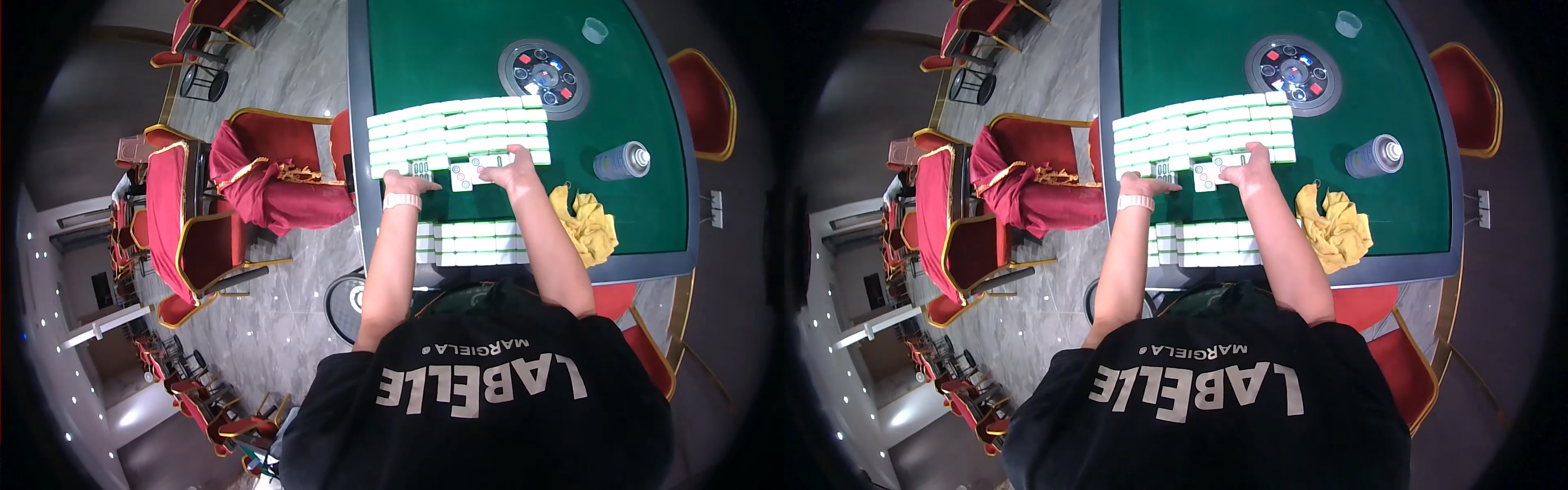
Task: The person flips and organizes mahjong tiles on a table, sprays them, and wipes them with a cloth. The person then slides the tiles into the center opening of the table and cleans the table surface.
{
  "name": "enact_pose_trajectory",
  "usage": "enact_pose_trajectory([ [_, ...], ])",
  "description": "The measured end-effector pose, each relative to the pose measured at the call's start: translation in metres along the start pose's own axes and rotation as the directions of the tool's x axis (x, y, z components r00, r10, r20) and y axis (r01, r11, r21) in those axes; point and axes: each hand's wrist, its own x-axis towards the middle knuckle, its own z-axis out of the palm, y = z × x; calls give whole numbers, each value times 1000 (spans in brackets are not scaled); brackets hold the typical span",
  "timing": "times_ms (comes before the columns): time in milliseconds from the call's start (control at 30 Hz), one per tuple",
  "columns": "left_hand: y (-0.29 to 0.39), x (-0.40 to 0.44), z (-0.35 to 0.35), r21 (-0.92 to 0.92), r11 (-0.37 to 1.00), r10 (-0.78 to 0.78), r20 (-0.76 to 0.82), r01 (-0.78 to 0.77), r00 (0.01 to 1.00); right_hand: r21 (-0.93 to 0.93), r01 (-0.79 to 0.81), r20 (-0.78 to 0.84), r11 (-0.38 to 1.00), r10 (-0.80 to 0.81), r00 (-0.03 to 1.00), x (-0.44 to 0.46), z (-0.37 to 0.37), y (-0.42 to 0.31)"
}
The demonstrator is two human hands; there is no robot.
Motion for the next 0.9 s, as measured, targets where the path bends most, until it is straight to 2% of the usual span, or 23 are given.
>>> enact_pose_trajectory([
  [100, -3, -14, 0, 29, 999, 23, 56, -25, 998, 200, -166, 137, 966, 140, 981, -9, -8, 3],
  [200, 0, -15, 4, 16, 1000, 9, 92, -10, 996, 1, -149, -149, 989, 148, 978, 11, -34, 17],
  [333, -5, -44, 18, 61, 996, 57, 115, -64, 992, -10, -106, -121, 994, 104, 987, -3, -62, 34],
  [367, -9, -55, 31, 67, 996, 67, -16, -65, 998, -35, -92, -110, 995, 88, 990, -8, -63, 35],
  [467, -11, -61, 44, 92, 994, 61, -85, -53, 995, -110, -39, -49, 993, 33, 998, -16, -65, 34],
  [533, -8, -59, 48, 135, 990, 46, -38, -41, 998, -102, -39, -22, 994, 37, 999, -20, -64, 30],
  [667, 7, -28, 46, 160, 987, -3, 210, -32, 978, -52, -79, -59, 996, 76, 995, -10, -65, 30],
  [700, 5, -36, 61, 184, 981, 51, 22, -54, 998, -6, -150, -86, 989, 149, 985, -3, -64, 33],
  [767, 12, -29, 56, 186, 982, 6, 139, -32, 990, 87, -283, -125, 955, 292, 948, 13, -61, 43],
  [800, 15, -26, 55, 191, 981, -16, 200, -23, 980, 99, -277, -148, 956, 290, 945, 18, -58, 47],
  [833, 14, -23, 53, 206, 977, 15, 151, -47, 988, 113, -273, -169, 955, 289, 942, 23, -54, 53],
  [867, 11, -26, 47, 211, 975, 29, 176, -66, 984, 127, -270, -189, 954, 291, 938, 30, -51, 57],
  [900, 3, -29, 36, 205, 960, 139, 241, -190, 961, 136, -259, -206, 956, 283, 937, 37, -49, 60],
])
